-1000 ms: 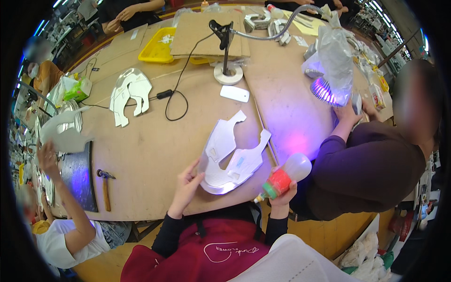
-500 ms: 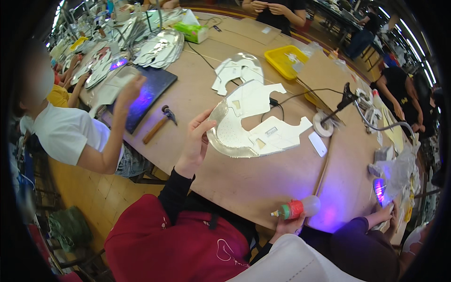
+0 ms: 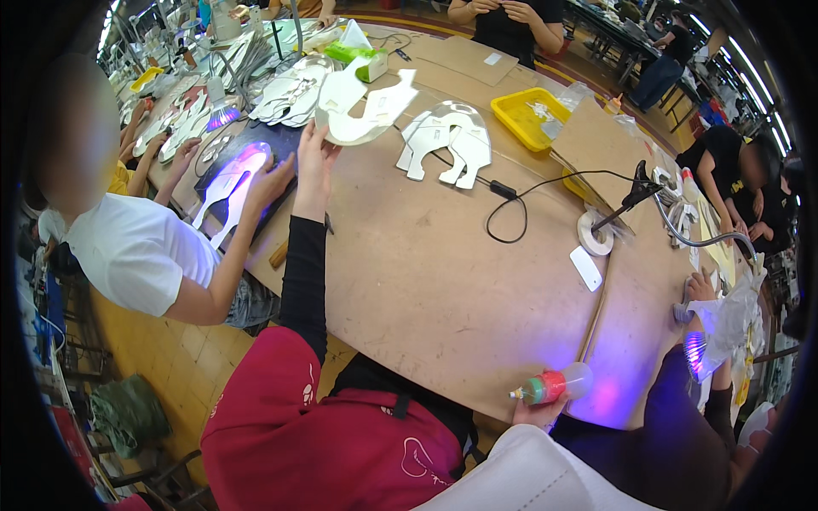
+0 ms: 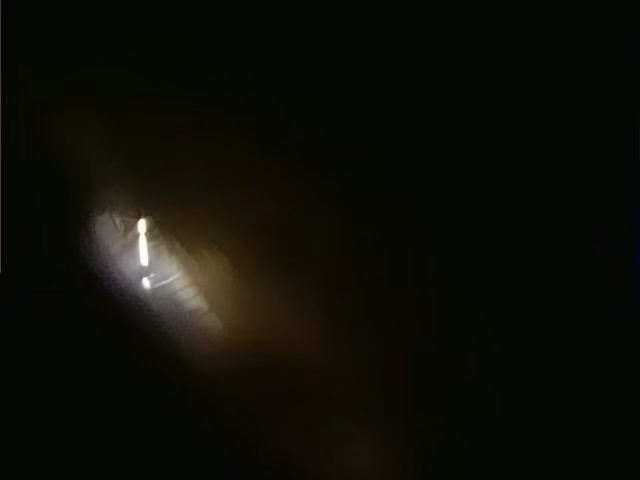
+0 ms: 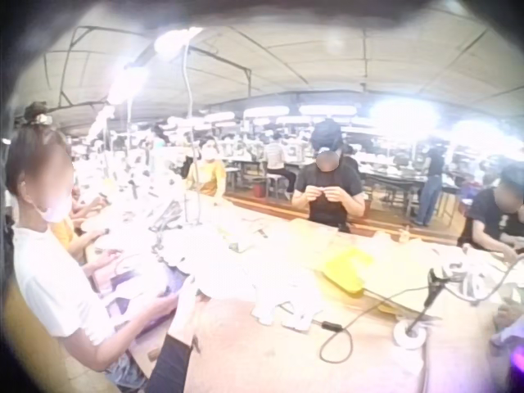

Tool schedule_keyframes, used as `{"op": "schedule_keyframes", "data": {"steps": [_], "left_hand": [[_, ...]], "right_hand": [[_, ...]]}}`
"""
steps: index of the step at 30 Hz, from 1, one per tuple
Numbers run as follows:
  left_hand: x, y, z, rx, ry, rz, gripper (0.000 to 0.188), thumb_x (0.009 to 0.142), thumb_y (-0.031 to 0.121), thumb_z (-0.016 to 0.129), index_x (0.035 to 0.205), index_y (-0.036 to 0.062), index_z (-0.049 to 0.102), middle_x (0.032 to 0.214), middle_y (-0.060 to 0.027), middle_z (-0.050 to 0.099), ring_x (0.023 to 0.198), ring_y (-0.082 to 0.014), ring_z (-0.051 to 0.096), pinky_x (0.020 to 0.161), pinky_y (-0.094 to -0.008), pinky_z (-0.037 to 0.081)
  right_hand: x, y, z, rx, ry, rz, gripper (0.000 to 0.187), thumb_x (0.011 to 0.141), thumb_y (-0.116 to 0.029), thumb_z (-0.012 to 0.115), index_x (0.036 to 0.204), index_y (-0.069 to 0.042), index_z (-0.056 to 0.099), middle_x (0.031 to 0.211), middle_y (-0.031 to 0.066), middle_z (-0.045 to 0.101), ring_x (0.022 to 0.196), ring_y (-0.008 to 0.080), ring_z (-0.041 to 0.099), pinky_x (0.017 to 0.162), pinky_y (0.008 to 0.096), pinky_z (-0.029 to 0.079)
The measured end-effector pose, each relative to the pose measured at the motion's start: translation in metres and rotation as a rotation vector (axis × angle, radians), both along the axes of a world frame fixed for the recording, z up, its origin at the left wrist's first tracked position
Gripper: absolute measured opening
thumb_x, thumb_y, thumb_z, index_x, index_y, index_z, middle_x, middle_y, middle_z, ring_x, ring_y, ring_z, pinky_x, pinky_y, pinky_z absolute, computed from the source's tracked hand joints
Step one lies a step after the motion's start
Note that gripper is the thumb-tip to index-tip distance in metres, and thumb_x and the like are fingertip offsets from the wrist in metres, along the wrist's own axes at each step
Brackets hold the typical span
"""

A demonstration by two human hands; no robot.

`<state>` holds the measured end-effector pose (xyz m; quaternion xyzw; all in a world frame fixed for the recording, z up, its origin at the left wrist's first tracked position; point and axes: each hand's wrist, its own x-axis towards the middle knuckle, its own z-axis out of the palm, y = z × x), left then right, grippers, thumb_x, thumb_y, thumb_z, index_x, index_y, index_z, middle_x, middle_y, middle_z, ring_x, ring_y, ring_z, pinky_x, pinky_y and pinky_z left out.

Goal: The person applies glue from a squeeze bottle to the edges of white cutout parts on a table. They handle several parts one at a time, turning them over and applying glue to different edges. Other workers are visible nearby performing similar tasks.

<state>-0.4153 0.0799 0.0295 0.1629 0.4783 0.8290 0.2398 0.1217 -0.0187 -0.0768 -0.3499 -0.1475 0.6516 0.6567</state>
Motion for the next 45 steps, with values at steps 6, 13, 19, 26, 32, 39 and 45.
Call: {"op": "schedule_keyframes", "data": {"steps": [6,13,19,26,32,39,45], "left_hand": [[0.027,0.021,-0.070,-0.298,0.227,0.118,0.073,0.082,0.016,0.059,0.140,-0.0005,0.017,0.141,-0.0182,0.028,0.128,-0.0262,0.030,0.105,-0.0333,0.023],[0.081,0.075,-0.104,-0.503,0.563,-0.326,0.067,0.081,0.025,0.059,0.134,-0.0032,0.030,0.132,-0.0255,0.038,0.126,-0.0323,0.034,0.103,-0.0383,0.028],[0.078,0.129,-0.128,-0.832,1.059,-0.164,0.065,0.075,0.025,0.065,0.127,-0.0046,0.039,0.123,-0.0293,0.043,0.117,-0.0377,0.040,0.098,-0.0441,0.033],[0.090,0.127,-0.118,-0.991,1.054,-0.097,0.047,0.073,0.021,0.069,0.108,-0.0045,0.051,0.110,-0.0241,0.050,0.110,-0.0385,0.043,0.089,-0.0430,0.040],[0.091,0.117,-0.121,-1.023,1.190,0.104,0.030,0.073,0.019,0.067,0.101,0.0099,0.060,0.111,-0.0179,0.051,0.108,-0.0336,0.044,0.090,-0.0430,0.038],[0.087,0.099,-0.113,-0.662,0.955,0.032,0.016,0.079,0.008,0.055,0.090,0.0048,0.067,0.095,-0.0146,0.058,0.096,-0.0311,0.053,0.084,-0.0376,0.042],[0.155,0.038,-0.066,-0.420,0.791,-0.098,0.025,0.082,0.009,0.056,0.105,0.0032,0.064,0.092,-0.0113,0.059,0.084,-0.0247,0.058,0.073,-0.0315,0.044]], "right_hand": [[0.000,0.003,0.000,0.003,-0.027,0.003,0.059,0.078,-0.050,0.062,0.110,-0.002,0.050,0.100,0.0103,0.058,0.087,0.0207,0.057,0.075,0.0349,0.049],[0.006,0.002,-0.008,-0.047,0.059,-0.013,0.057,0.078,-0.049,0.062,0.110,-0.003,0.050,0.099,0.0107,0.058,0.087,0.0217,0.057,0.076,0.0356,0.049],[0.003,0.004,-0.010,-0.009,0.055,0.002,0.059,0.078,-0.053,0.059,0.110,-0.004,0.050,0.096,0.0110,0.060,0.085,0.0226,0.060,0.073,0.0371,0.051],[0.002,0.003,-0.003,0.020,0.118,0.024,0.058,0.079,-0.050,0.060,0.111,-0.002,0.050,0.098,0.0127,0.059,0.084,0.0241,0.059,0.074,0.0378,0.051],[0.001,0.002,0.000,0.024,0.078,0.050,0.060,0.078,-0.050,0.062,0.112,-0.002,0.049,0.100,0.0119,0.058,0.087,0.0234,0.059,0.076,0.0372,0.050],[-0.002,0.005,0.000,0.022,0.146,-0.012,0.056,0.081,-0.048,0.060,0.111,-0.003,0.048,0.096,0.0148,0.061,0.078,0.0245,0.062,0.063,0.0362,0.054],[0.000,0.004,-0.001,0.019,-0.004,-0.052,0.062,0.077,-0.054,0.061,0.109,-0.003,0.049,0.097,0.0107,0.058,0.085,0.0210,0.057,0.074,0.0340,0.048]]}}
